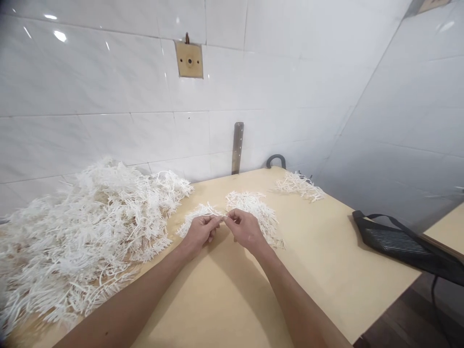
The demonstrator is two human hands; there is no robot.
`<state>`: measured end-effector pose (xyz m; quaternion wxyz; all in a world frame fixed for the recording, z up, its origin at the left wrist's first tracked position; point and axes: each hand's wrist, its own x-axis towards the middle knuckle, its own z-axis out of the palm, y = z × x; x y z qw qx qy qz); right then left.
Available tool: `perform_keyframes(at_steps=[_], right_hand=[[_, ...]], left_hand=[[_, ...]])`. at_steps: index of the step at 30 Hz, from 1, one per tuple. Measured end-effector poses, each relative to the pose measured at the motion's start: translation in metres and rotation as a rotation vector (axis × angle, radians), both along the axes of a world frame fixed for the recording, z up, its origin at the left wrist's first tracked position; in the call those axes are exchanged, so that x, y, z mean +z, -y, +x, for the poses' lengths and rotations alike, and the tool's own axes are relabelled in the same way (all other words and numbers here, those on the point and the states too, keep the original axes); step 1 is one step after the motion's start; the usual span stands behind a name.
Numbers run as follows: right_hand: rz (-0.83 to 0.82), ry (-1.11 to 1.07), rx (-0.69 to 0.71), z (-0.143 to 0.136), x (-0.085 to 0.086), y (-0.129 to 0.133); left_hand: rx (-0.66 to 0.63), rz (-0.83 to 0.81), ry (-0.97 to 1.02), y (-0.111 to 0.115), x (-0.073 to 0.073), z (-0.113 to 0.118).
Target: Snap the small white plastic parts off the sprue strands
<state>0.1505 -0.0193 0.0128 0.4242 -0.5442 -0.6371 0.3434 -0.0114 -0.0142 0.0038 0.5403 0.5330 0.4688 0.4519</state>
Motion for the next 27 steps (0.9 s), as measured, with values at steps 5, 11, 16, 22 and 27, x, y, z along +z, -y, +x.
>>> perform_keyframes(at_steps=[5, 11, 16, 22, 27], right_hand=[[0.018, -0.010, -0.030, -0.002, 0.005, 0.003], [-0.040, -0.071, -0.017, -0.004, 0.001, 0.002], [-0.044, -0.098, 0.003, -0.006, -0.001, 0.002], [-0.050, -0.129, 0.067, -0.007, -0.004, 0.001], [-0.053, -0.091, 0.055, -0.010, -0.005, 0.002]], left_hand=[[-0.026, -0.067, -0.028, 0.001, 0.003, 0.000], [-0.068, -0.119, 0.044, 0.000, 0.004, -0.002], [-0.075, -0.126, 0.110, -0.002, 0.004, -0.003], [-0.052, -0.162, 0.139, -0.002, 0.008, -0.004], [-0.011, -0.183, 0.204, -0.001, 0.010, -0.003]])
